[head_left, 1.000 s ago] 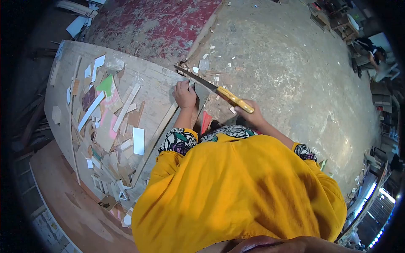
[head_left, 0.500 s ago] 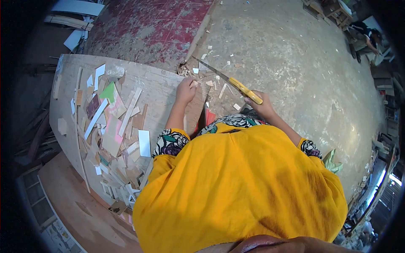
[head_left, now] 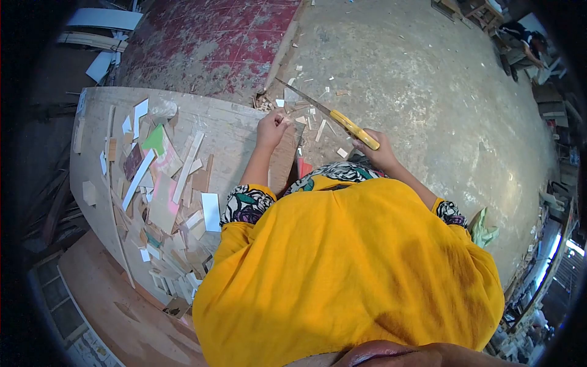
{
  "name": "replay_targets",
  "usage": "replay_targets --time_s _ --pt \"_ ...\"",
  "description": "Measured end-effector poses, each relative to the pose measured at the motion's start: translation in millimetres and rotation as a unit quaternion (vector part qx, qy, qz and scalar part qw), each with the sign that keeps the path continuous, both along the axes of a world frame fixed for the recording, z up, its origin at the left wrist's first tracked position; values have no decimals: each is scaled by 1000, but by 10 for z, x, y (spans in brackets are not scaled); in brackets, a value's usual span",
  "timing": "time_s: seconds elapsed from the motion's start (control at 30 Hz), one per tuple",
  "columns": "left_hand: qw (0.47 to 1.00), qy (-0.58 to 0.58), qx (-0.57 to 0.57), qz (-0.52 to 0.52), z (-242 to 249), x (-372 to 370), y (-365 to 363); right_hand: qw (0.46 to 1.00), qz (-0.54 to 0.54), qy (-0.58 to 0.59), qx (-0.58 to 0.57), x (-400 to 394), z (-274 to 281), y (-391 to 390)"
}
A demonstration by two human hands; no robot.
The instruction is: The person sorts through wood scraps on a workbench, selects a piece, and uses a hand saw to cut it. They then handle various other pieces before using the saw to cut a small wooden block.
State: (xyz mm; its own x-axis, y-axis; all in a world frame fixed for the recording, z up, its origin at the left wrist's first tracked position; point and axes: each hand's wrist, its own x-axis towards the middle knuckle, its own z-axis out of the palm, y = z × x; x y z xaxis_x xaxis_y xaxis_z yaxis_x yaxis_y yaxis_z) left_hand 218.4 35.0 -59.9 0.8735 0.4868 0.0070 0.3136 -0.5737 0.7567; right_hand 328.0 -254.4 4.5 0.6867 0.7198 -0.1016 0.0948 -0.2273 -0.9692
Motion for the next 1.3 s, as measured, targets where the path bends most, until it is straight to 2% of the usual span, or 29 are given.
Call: replay_targets --time_s 0.1,0.17,0.27,0.37,0.5,0.6,0.67,0.7,0.77,0.9,0.93,1.07,1.17,1.23,1.3 --pt "998 -5 -48 39 126 -88 -18 1000 4 -3 -8 -18 33 10" --pt "975 16 217 39 118 -239 44 999 17 -28 -36 -34 81 18" --pt "981 67 177 53 169 -532 -45 999 21 -18 -42 -46 38 31" --pt "975 113 184 51 300 -772 -234 999 25 -19 -34 -45 37 54" --pt "969 129 185 96 251 -944 -392 998 46 -45 -2 -27 119 126" --pt "967 98 202 118 209 -923 -415 997 67 -32 20 -5 149 196" --pt "963 117 228 87 266 -863 -432 996 78 -43 18 13 221 252" --pt "961 117 228 104 243 -841 -435 994 94 -46 20 35 244 279" --pt "951 103 273 100 180 -801 -428 983 108 -144 24 94 291 327" --pt "952 115 265 100 221 -732 -413 974 133 -178 33 224 440 396" --pt "951 113 271 99 240 -722 -413 961 168 -220 -6 284 495 399" --pt "951 142 249 120 347 -669 -438 938 261 -227 -8 479 577 618" --pt "959 125 218 131 377 -672 -451 906 344 -245 17 574 572 1000" --pt "952 167 204 155 450 -665 -539 885 384 -261 29 606 468 1306" --pt "946 139 233 178 354 -664 -626 822 435 -353 100 615 306 1659"
